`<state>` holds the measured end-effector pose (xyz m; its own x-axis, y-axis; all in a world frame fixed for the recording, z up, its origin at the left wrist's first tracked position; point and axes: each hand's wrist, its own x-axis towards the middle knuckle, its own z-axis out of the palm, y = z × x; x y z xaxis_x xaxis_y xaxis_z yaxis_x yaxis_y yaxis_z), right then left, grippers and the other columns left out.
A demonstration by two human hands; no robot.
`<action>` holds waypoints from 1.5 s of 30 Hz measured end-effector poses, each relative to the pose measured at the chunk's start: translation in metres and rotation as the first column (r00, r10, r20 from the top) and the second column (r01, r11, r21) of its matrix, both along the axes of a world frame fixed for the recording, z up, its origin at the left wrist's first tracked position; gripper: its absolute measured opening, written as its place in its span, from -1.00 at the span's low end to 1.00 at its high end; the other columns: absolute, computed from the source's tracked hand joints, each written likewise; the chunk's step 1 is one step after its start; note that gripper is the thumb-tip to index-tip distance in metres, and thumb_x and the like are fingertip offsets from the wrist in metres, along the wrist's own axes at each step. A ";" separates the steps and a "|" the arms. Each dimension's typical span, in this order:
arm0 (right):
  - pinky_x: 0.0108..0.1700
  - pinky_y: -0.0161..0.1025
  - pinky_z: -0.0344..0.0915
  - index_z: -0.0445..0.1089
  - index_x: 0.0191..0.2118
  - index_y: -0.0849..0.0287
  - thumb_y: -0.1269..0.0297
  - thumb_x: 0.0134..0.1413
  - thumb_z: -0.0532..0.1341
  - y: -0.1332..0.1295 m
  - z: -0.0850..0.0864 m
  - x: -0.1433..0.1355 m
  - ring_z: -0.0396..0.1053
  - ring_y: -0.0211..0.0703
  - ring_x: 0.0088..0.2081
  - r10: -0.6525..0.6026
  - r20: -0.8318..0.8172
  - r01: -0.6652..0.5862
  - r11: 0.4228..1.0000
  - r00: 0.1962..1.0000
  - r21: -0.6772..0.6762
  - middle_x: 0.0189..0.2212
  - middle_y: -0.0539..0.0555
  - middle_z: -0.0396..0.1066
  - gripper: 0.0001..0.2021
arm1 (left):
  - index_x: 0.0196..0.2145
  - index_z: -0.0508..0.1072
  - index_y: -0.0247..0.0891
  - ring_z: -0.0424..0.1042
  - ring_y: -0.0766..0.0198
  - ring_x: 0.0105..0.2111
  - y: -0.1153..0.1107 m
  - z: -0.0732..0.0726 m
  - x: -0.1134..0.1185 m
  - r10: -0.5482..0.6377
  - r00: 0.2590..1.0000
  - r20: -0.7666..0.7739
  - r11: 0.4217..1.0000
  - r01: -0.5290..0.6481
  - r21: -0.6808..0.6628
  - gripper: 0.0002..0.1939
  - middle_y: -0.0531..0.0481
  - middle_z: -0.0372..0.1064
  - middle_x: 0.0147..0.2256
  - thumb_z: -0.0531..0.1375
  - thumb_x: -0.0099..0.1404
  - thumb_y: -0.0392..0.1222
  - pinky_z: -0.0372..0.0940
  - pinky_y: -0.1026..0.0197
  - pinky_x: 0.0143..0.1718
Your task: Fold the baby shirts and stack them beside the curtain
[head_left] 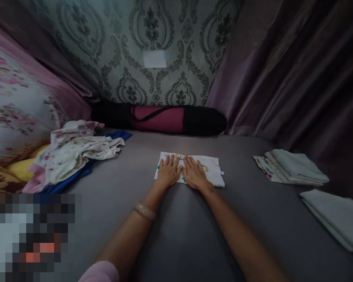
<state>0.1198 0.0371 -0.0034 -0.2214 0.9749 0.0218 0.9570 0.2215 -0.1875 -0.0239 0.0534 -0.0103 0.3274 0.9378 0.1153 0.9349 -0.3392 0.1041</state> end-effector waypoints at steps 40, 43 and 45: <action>0.27 -0.01 -0.11 0.08 0.28 0.34 0.16 0.31 -0.22 -0.036 -0.006 0.129 -0.06 0.00 0.31 -0.359 0.017 0.359 0.933 0.933 -0.023 0.30 0.27 0.01 -0.45 | 0.24 0.15 -0.36 0.01 0.00 0.28 -0.022 -0.013 -0.071 0.076 0.991 0.112 0.997 -0.072 -0.042 -0.43 -0.25 0.05 0.27 -0.21 0.43 0.02 -0.05 -0.07 0.24; 0.24 -0.04 -0.06 0.11 0.25 0.40 0.24 0.28 -0.15 -0.036 0.002 0.120 0.01 0.04 0.28 -0.419 0.030 0.416 0.907 0.908 0.061 0.26 0.34 0.07 -0.48 | 0.19 0.22 -0.33 0.09 0.06 0.25 -0.021 -0.017 -0.076 0.084 0.974 0.210 0.996 -0.081 -0.020 -0.51 -0.23 0.15 0.22 -0.16 0.43 -0.07 0.02 -0.05 0.22; 0.25 -0.03 -0.08 0.07 0.27 0.42 0.25 0.29 -0.16 -0.033 0.008 0.106 -0.01 0.07 0.28 -0.409 0.029 0.401 0.905 0.912 0.140 0.27 0.35 0.05 -0.47 | 0.18 0.23 -0.34 0.14 0.10 0.22 -0.019 -0.019 -0.078 0.080 0.958 0.274 0.996 -0.084 0.003 -0.53 -0.24 0.20 0.20 -0.13 0.42 -0.11 0.05 -0.01 0.21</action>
